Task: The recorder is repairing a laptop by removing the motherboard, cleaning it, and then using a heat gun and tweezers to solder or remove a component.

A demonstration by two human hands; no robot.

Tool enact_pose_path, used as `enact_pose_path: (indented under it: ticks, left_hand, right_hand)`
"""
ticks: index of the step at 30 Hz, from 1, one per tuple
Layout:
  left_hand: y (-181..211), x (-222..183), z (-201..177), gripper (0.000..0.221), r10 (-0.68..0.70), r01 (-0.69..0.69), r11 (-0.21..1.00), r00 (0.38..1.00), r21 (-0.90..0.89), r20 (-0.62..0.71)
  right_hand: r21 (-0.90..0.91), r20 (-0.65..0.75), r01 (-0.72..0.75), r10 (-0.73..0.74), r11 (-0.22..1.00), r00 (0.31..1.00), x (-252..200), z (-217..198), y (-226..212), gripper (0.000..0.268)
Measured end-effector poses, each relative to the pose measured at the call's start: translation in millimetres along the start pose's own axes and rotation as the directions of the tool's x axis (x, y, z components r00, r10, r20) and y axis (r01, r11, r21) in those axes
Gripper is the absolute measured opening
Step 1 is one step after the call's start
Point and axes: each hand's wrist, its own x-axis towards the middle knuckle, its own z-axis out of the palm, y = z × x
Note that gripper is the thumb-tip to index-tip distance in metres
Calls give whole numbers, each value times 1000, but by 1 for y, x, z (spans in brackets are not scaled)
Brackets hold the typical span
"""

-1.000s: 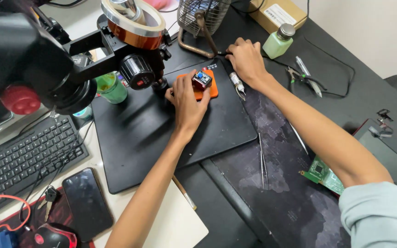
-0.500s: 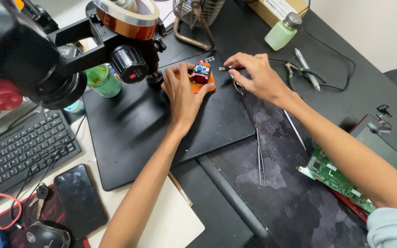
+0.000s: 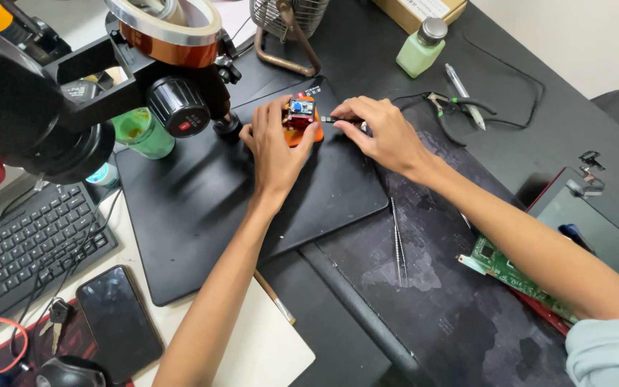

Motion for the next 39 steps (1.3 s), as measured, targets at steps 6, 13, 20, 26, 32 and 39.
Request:
enact_pose_path:
  ticks: [6,13,20,26,32,39]
  left_hand:
    - [1,2,0,55,-45,45,999,999,7,9]
    - [2,5,-2,54,-30,30,999,1000,18,-6]
    - [1,3,-1,53,-10,10,1000,999,-5,-41]
    - [2,3,-4,56,-21,21,1000,999,-5,-35]
    - [2,3,-4,57,-12,12,1000,999,-3,-44]
    - [3,6,-4,57,-15,15,1000,999,14,-45]
  right_hand:
    - [-312,-136,20,-65,950,989,6,-29,-3,15]
    - [62,-259,-92,105,994,960,14,-30,-9,12]
    - [157,-145,-146,169,977,975,11,-3,-2,15]
    - [153,-141,-130,152,980,978,19,-2,-2,15]
    - [169,-119,-155,176,973,977,21,1,-4,17]
    - [155,-128,-90,111,984,986,23,3,3,17]
